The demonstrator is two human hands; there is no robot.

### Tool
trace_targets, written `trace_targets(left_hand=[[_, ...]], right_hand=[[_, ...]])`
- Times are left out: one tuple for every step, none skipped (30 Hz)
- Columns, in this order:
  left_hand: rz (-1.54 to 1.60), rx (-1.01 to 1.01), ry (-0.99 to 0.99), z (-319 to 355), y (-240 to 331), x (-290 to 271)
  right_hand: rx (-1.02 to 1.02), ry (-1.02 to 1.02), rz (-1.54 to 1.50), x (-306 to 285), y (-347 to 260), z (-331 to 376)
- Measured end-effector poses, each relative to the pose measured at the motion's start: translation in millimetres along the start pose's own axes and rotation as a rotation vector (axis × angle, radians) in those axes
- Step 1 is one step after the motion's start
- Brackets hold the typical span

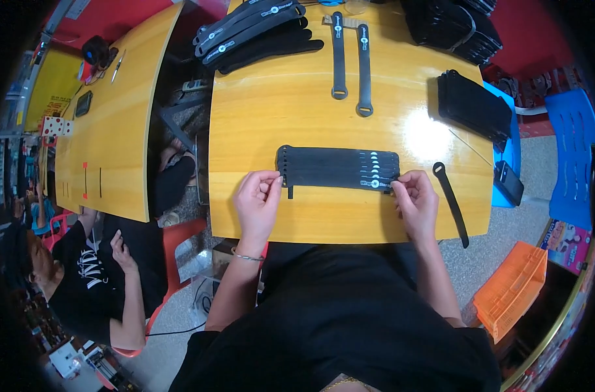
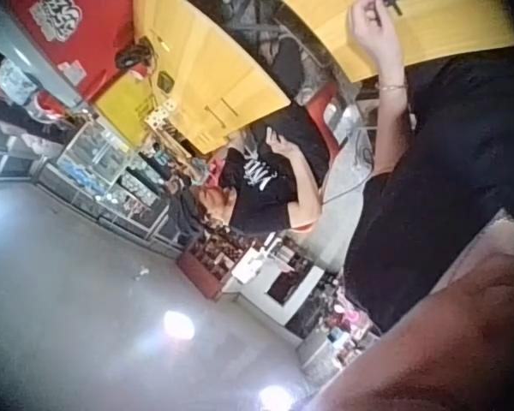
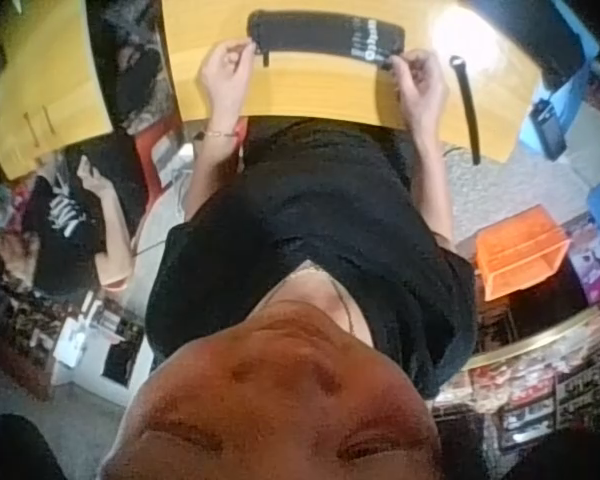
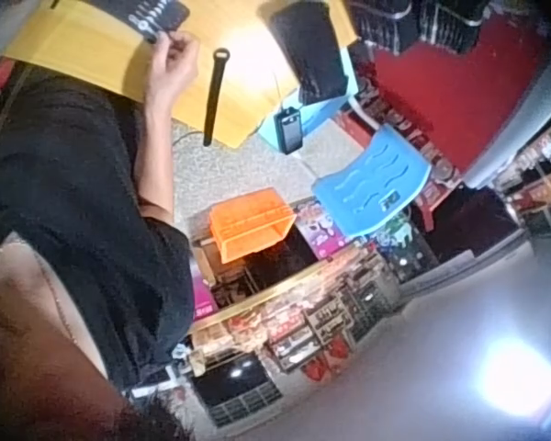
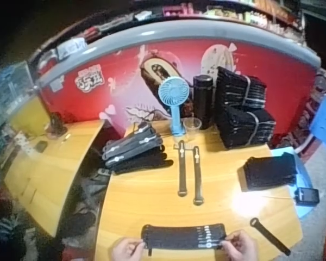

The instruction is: Organize and stack black plastic components on a workbench for packaging.

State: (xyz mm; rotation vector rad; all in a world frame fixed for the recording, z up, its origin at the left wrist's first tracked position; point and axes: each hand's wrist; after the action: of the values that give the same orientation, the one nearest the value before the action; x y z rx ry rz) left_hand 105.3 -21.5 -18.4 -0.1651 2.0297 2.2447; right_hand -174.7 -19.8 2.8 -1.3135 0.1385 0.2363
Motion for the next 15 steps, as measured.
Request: trace_targets(left_hand=[[0.002, 0.001, 0.004, -0.1, -0.4, 0.5], [0.002, -0.001, 0.003, -0.2, -0.2, 1.1], [-0.005, 0.001, 0.005, -0.3, 0.5, 1.6], [-0.014, 0.002, 0.008, -0.3, 1.0, 1.7], [-0.015, 0.001, 0.008, -0.4, 0.5, 1.5], [-0.019, 0.002, 0.008, -0.4, -0.5, 1.2], [-0.023, 0.003, 0.007, -0.4, -1.3, 1.0], [-0.024, 0.002, 0.007, -0.3, -1.6, 1.1], [-0.029, 0.003, 0.01, -0.2, -1.9, 1.2], [-0.033, 0.004, 0.013, -0.2, -2.0, 1.4], [-0.033, 0.003, 0.011, -0.3, -1.5, 1.5], [-0.032, -0.003, 0.011, -0.3, -0.4, 1.5], [-0.032, -0.009, 0.011, -0.2, 0.1, 1.4], [-0.032, -0.01, 0.01, -0.2, -0.3, 1.3], [-0.031, -0.016, 0.01, -0.1, -0.8, 1.3]], right_hand=[[-0.01, -0.001, 0.004, -0.1, 0.5, 0.0], [-0.008, -0.001, 0.005, -0.3, 0.7, 0.0], [-0.004, -0.002, 0.001, -0.5, 0.7, 0.2], [-0.001, -0.004, -0.004, -0.6, 0.6, 0.1], [0.0, -0.005, -0.004, -0.7, 0.3, 0.1], [-0.003, -0.007, -0.008, -0.7, 0.0, 0.1], [-0.006, -0.009, -0.011, -0.7, -0.4, 0.1], [-0.005, -0.01, -0.012, -0.7, -1.3, 0.2], [0.0, -0.011, -0.01, -0.6, -2.4, 0.3], [0.006, -0.012, -0.008, -0.7, -2.9, 0.5], [0.008, -0.011, -0.008, -0.7, -2.4, 0.3], [-0.002, -0.009, 0.001, -0.6, -1.5, 0.0], [-0.013, -0.007, 0.01, -0.5, -0.9, -0.3], [-0.012, -0.007, 0.01, -0.6, -1.3, -0.2], [-0.001, -0.008, 0.014, -0.8, -2.4, 0.1]])
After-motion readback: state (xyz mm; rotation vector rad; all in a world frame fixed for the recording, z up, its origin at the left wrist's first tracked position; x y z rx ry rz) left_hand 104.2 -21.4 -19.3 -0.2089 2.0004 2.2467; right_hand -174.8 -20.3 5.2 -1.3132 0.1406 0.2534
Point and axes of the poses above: each hand's wrist, its own z-axis away from the middle knuckle, its own x-axis out of the palm, y = z × x, and after that the axes turned 14 degrees about -y, right-handed
